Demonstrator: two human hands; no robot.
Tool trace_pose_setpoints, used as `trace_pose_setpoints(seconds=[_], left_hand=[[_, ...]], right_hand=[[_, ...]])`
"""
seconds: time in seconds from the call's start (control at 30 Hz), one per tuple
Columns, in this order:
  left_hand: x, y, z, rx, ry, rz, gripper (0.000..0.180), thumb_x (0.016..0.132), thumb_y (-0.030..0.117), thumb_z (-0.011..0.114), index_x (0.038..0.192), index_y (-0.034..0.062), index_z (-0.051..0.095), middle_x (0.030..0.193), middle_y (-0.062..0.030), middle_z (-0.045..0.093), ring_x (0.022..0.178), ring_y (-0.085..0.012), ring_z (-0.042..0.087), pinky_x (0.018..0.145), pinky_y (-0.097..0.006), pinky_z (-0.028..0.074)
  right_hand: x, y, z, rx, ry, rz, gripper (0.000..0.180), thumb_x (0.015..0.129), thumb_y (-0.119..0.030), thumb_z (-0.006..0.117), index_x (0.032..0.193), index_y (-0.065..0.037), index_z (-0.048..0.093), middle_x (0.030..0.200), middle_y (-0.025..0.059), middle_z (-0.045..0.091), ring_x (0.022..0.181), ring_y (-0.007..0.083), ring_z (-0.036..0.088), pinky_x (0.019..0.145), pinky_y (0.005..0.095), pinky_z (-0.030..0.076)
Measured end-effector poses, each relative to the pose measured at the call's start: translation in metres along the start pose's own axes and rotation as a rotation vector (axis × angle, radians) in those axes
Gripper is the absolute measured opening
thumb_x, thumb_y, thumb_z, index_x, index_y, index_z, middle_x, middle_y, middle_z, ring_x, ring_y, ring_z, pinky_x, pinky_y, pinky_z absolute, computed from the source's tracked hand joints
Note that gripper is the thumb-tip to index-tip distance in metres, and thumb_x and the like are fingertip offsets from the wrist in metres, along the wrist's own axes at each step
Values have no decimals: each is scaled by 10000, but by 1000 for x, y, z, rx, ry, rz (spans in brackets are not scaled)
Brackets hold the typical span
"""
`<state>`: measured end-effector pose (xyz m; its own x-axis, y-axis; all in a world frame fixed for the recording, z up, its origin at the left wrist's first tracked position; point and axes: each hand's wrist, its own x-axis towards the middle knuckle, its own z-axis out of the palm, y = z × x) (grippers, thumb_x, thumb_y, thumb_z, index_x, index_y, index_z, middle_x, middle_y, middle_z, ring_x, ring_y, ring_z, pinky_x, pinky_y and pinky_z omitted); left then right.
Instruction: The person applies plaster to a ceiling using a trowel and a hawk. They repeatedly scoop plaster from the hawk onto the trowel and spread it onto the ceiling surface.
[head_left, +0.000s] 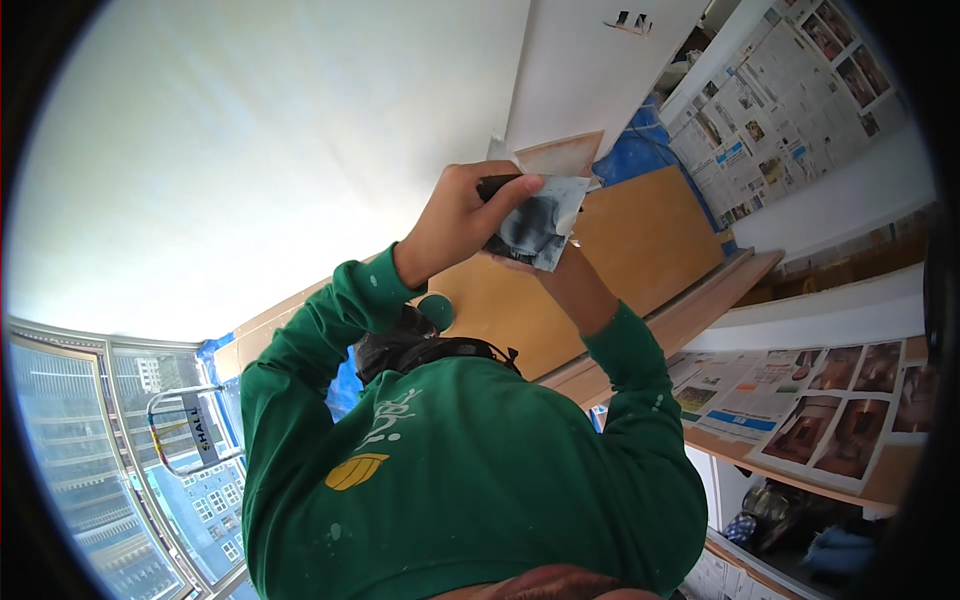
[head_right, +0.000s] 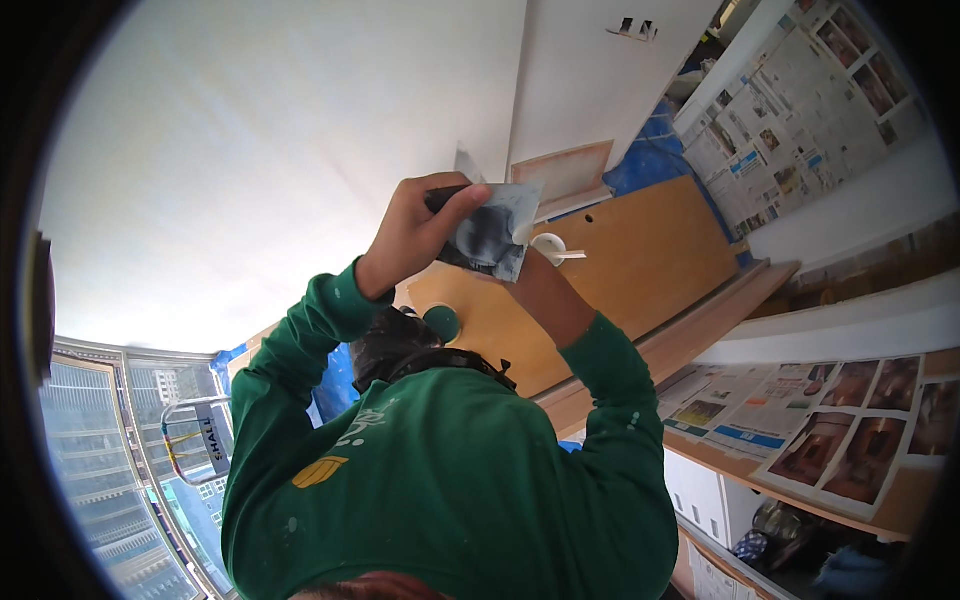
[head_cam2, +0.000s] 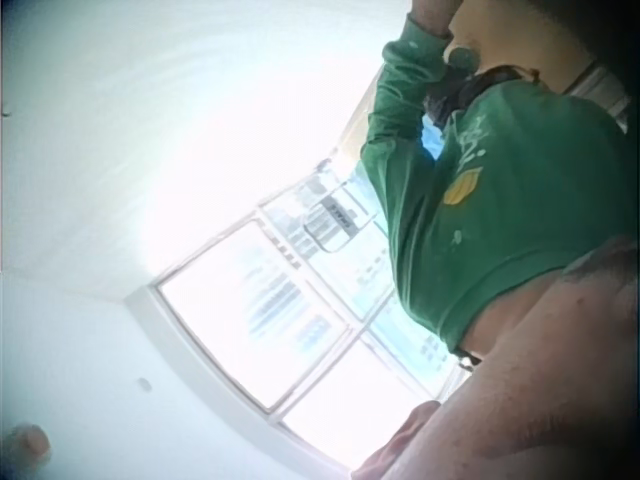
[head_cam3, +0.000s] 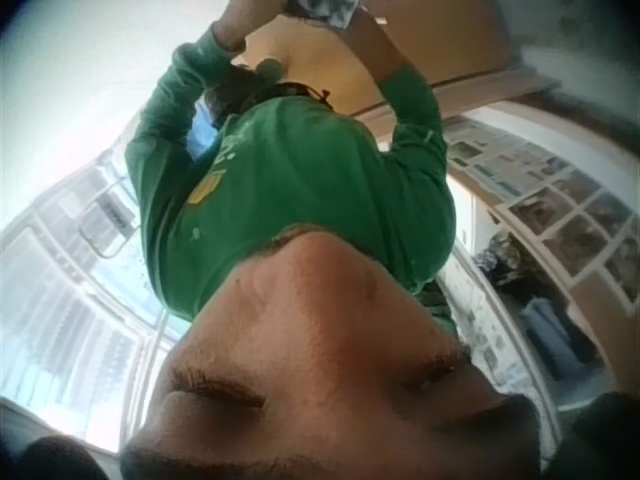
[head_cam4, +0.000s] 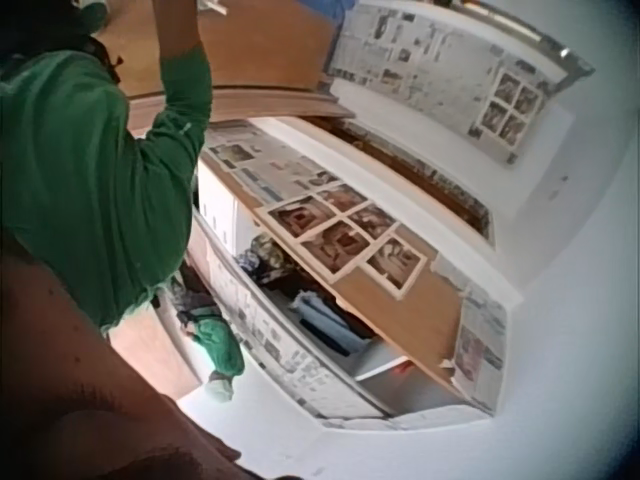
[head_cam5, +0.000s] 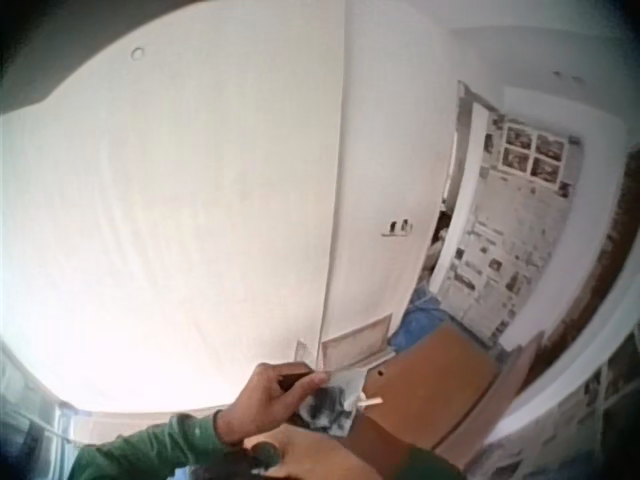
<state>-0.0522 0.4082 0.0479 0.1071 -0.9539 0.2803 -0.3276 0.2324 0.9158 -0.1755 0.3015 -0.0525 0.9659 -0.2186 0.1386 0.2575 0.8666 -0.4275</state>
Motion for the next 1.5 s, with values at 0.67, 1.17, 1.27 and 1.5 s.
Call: trace_pose_setpoints(seconds=[0.67,1.17,1.27,1.5], left_hand=[[-65,-78,14,-2174,-13,-610,144,1038,128,470,952,48,554,656,-13,589,447,-89,513,387,-206,424],[-45,-93,-27,-334,849,-23,477,1091,415,491,852,24,624,731,29,577,626,-49,465,536,-250,370],[-49,-75,-16,-164,825,-2,502,1095,396,493,766,26,579,638,74,451,594,-25,331,510,-255,237],[-61,-64,-6,141,549,-37,453,1087,254,523,739,-35,512,582,-11,342,588,-86,297,501,-319,250]], right_hand=[[22,24,42,-422,483,-597,262,963,-165,728,1149,4,655,1053,38,706,930,109,660,855,278,532],[-7,54,12,-412,735,-790,333,971,-69,664,1278,28,583,1208,91,660,1062,184,651,928,344,534],[1,55,18,-508,754,-848,308,962,-66,673,1245,34,603,1165,76,668,1039,151,622,938,307,487],[0,55,12,-455,749,-820,367,952,-23,672,1294,45,555,1219,108,644,1076,179,630,945,319,511]])
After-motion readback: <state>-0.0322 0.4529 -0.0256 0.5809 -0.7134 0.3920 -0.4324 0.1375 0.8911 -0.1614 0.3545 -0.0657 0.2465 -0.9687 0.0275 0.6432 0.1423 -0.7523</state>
